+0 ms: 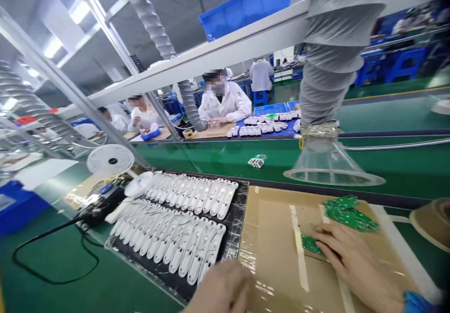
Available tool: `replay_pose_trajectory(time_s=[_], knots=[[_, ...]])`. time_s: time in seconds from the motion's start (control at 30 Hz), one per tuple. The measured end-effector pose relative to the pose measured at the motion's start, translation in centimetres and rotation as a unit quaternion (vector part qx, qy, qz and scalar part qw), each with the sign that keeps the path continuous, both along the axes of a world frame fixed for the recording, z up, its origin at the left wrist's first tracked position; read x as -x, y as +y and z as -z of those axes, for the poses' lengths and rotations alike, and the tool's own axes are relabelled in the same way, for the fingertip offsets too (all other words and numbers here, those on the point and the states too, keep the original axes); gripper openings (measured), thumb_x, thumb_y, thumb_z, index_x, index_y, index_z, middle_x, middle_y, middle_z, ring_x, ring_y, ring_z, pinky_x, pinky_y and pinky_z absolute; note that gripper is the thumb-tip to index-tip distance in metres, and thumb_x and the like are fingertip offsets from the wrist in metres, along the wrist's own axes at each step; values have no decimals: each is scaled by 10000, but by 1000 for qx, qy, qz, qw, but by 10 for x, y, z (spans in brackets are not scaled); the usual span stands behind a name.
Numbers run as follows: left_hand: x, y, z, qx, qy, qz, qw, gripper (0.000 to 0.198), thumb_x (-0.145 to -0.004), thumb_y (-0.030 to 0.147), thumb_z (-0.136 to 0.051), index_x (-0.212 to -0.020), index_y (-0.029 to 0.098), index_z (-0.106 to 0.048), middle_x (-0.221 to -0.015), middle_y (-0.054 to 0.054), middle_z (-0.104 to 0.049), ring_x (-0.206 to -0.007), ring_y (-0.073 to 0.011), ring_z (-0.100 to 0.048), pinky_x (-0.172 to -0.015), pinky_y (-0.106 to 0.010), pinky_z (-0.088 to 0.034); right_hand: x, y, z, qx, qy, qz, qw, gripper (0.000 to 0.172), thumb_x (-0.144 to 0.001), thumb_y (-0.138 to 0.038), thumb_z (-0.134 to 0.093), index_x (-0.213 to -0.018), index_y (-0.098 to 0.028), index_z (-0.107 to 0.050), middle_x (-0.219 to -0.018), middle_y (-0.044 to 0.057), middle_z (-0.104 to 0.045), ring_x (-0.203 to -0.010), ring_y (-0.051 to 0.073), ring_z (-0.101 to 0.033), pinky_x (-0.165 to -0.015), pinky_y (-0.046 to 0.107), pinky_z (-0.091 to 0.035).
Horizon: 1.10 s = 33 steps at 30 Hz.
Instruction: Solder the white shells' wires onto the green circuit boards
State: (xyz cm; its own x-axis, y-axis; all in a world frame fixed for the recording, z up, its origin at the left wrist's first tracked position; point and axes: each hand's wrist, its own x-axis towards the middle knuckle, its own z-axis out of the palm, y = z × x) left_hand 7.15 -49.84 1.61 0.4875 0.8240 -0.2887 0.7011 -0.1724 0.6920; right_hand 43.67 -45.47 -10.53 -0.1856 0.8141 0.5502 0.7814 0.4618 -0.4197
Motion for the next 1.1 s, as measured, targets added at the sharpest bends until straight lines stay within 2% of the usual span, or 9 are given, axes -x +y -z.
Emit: replay_pose_trajectory(time_s=[0.07, 0.13, 0.27, 0.4, 0.5, 0.6, 0.73, 0.93, 1.1], knots=[[12, 26, -4, -164, 63, -60, 983, 301, -1074, 244, -398, -1175, 193, -677, -1170, -155, -695, -1136, -318, -660, -1024, -612, -535, -2, 1, 12, -18, 8, -5, 1000, 455, -1117, -549, -477, -1030, -277, -831, -1121, 102, -761, -1049, 374, -726, -820, 604, -628], [28, 46, -7, -305, 98, -97, 943, 299, -1042, 175, -387, -1115, 205, -675, -1124, -132, -701, -1086, -299, -673, -941, -541, -576, -5, -1, 18, -21, 12, -6, 1000, 453, -1111, -574, -491, -1087, -277, -833, -1140, 107, -754, -1054, 377, -719, -815, 602, -620], [59, 64, 1, -415, 141, -64, 897, 310, -939, 93, -491, -1114, 257, -687, -1205, -86, -706, -1120, -293, -681, -909, -487, -595, -7, -8, 12, 2, -6, 0, 1000, 416, -1130, -526, -492, -1164, -264, -814, -1190, 98, -742, -1114, 329, -703, -897, 537, -608], [68, 71, 19, -429, 180, 18, 885, 358, -925, 81, -532, -1144, 297, -716, -1329, -63, -702, -1270, -325, -639, -974, -524, -575, -3, -11, 0, 24, -26, 12, 999, 411, -1146, -490, -466, -1204, -264, -805, -1193, 93, -740, -1136, 314, -686, -913, 503, -597], [57, 73, 23, -436, 195, 52, 877, 283, -991, 95, -535, -1075, 270, -741, -1245, -58, -747, -1265, -311, -646, -999, -511, -556, -3, -14, -1, 21, -10, 14, 1000, 386, -1142, -479, -482, -1256, -266, -784, -1237, 93, -728, -1190, 335, -654, -948, 532, -572], [46, 73, 19, -438, 211, 54, 872, 240, -1017, 85, -548, -1006, 235, -736, -1134, -48, -771, -1218, -295, -663, -1014, -500, -531, -4, -17, 3, 3, 22, 5, 1000, 351, -1139, -458, -493, -1264, -269, -761, -1250, 86, -716, -1187, 337, -636, -971, 560, -538], [40, 71, 16, -420, 240, 18, 875, 228, -990, 64, -585, -1127, 212, -689, -1176, -65, -729, -1187, -289, -649, -1003, -495, -518, -3, -22, 9, -9, 58, -2, 998, 300, -1135, -458, -514, -1196, -281, -748, -1230, 72, -700, -1152, 321, -629, -953, 536, -519], [36, 68, 18, -450, 269, 13, 851, 176, -998, 58, -556, -896, 186, -621, -1019, -72, -691, -1113, -305, -625, -963, -505, -507, 4, -29, 3, -9, 75, -4, 997, 240, -1132, -424, -524, -1182, -313, -731, -1223, 42, -698, -1146, 284, -641, -970, 481, -525], [-5, 46, 23, -449, 195, 57, 870, 197, -978, 12, -496, -914, 178, -581, -990, -73, -668, -1053, -269, -622, -954, -464, -527, 15, -40, -14, 7, 107, 0, 994, 212, -1118, -430, -560, -1144, -327, -743, -1187, 36, -719, -1116, 268, -676, -942, 423, -573]])
